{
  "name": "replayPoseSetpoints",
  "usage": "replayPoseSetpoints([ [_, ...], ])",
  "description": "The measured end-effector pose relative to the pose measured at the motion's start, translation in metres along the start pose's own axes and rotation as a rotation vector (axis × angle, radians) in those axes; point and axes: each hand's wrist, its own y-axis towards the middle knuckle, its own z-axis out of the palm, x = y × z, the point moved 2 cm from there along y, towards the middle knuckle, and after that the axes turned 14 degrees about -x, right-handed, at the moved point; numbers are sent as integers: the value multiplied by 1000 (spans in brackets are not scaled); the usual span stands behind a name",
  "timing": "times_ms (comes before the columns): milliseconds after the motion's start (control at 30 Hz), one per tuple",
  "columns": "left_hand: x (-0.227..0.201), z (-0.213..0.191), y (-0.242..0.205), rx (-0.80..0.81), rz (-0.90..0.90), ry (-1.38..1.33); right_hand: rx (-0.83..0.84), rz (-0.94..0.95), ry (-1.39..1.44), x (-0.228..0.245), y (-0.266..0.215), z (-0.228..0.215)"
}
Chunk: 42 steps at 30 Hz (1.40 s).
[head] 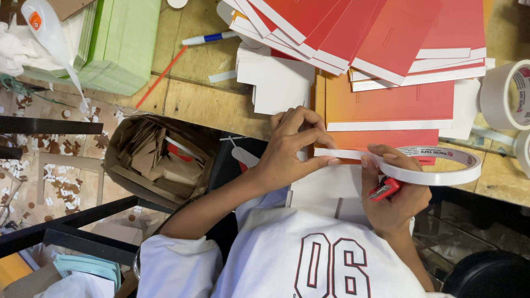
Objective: The person repeatedly applies strips of white adhesive tape to the edges of stacked red and orange paper sheets. They use a red utility knife to cut the tape and press it down with their fingers. The process is repeated for multiple sheets in a consistent manner.
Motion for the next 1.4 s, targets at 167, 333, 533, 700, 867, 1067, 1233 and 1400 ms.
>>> replayPoseSetpoints([
  [167,3,1,0,2,5,-14,2,9,0,3,1,0],
  [333,3,0,0,9,3,-31,5,26,1,7,3,-1],
  [533,6,0,-1,1,7,-38,9,14,-8,9,6,0],
  [700,6,1,-4,-16,17,-28,24,24,13,4,3,-1],
  [867,8,0,-4,-48,71,-46,8,15,13,2,2,0],
  [1067,30,2,-18,-242,447,-20,-14,13,27,0,2,1],
  [1233,29,-1,-19,-345,701,130,-12,-9,36,-1,1,1],
  [1400,15,-9,-10,-292,722,243,-209,356,171,13,-3,-8],
])
